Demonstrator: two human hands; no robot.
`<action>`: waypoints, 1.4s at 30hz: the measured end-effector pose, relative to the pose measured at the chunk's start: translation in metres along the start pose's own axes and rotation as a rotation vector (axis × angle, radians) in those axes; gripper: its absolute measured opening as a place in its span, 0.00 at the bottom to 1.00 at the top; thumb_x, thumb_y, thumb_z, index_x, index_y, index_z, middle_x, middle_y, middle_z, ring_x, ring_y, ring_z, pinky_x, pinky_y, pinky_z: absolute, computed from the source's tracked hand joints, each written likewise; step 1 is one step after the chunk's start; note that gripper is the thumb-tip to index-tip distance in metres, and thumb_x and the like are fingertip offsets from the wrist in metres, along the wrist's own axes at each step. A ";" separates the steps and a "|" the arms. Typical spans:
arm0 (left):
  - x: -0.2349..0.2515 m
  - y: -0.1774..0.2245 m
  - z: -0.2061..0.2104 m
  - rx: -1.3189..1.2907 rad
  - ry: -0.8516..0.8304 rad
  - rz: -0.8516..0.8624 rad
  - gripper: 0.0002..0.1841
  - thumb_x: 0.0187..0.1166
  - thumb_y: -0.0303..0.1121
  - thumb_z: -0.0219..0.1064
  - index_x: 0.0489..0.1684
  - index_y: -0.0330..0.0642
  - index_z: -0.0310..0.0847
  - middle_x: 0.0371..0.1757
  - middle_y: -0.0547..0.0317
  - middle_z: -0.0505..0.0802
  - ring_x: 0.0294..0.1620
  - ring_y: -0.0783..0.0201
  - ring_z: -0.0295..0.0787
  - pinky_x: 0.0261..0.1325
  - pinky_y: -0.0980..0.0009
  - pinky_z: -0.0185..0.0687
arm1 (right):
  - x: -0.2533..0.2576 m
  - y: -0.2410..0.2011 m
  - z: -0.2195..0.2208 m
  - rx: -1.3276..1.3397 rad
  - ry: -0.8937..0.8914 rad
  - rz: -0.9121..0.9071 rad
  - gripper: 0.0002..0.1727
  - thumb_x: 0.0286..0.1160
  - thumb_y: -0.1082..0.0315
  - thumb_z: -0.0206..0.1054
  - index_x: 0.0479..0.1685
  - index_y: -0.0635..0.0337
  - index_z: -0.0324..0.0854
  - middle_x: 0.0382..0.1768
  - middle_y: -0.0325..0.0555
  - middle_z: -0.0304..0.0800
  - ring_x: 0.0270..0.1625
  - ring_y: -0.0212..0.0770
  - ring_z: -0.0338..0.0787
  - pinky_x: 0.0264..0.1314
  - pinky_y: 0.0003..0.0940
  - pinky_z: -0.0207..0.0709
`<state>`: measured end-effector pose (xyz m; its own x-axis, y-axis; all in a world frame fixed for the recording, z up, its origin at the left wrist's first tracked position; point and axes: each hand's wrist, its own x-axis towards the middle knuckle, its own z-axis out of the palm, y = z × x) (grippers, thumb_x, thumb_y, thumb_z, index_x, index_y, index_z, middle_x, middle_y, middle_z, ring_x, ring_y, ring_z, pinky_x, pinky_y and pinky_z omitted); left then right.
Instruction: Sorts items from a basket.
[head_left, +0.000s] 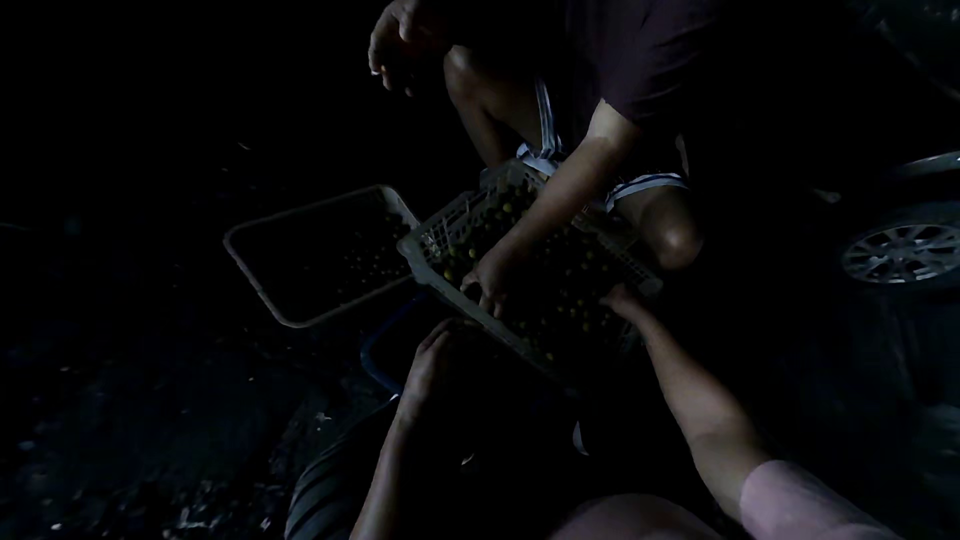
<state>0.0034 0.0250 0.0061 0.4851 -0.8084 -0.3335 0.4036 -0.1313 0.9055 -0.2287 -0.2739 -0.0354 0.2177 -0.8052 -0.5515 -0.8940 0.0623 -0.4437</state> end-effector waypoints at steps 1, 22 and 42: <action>-0.001 0.001 0.001 -0.012 0.012 -0.023 0.17 0.91 0.32 0.44 0.56 0.38 0.81 0.42 0.61 0.91 0.37 0.72 0.87 0.40 0.75 0.84 | -0.005 -0.004 -0.011 0.106 -0.001 -0.015 0.22 0.77 0.63 0.72 0.62 0.72 0.80 0.53 0.63 0.87 0.50 0.53 0.87 0.56 0.53 0.82; -0.005 0.009 0.018 0.039 0.169 -0.204 0.09 0.87 0.30 0.63 0.55 0.37 0.83 0.36 0.60 0.91 0.30 0.71 0.85 0.34 0.75 0.83 | -0.008 -0.012 -0.035 -1.039 0.023 -0.208 0.21 0.78 0.69 0.70 0.67 0.71 0.82 0.67 0.71 0.83 0.73 0.71 0.80 0.72 0.73 0.69; 0.000 0.017 0.012 0.192 0.133 -0.203 0.11 0.88 0.31 0.62 0.58 0.33 0.82 0.45 0.57 0.89 0.38 0.75 0.82 0.45 0.76 0.79 | -0.072 -0.037 -0.046 0.502 -0.659 -0.640 0.17 0.69 0.68 0.65 0.58 0.56 0.82 0.21 0.27 0.78 0.18 0.20 0.71 0.23 0.17 0.68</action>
<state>0.0012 0.0160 0.0250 0.5119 -0.6738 -0.5329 0.3547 -0.3993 0.8454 -0.2290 -0.2454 0.0528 0.8982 -0.3029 -0.3186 -0.3036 0.0966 -0.9479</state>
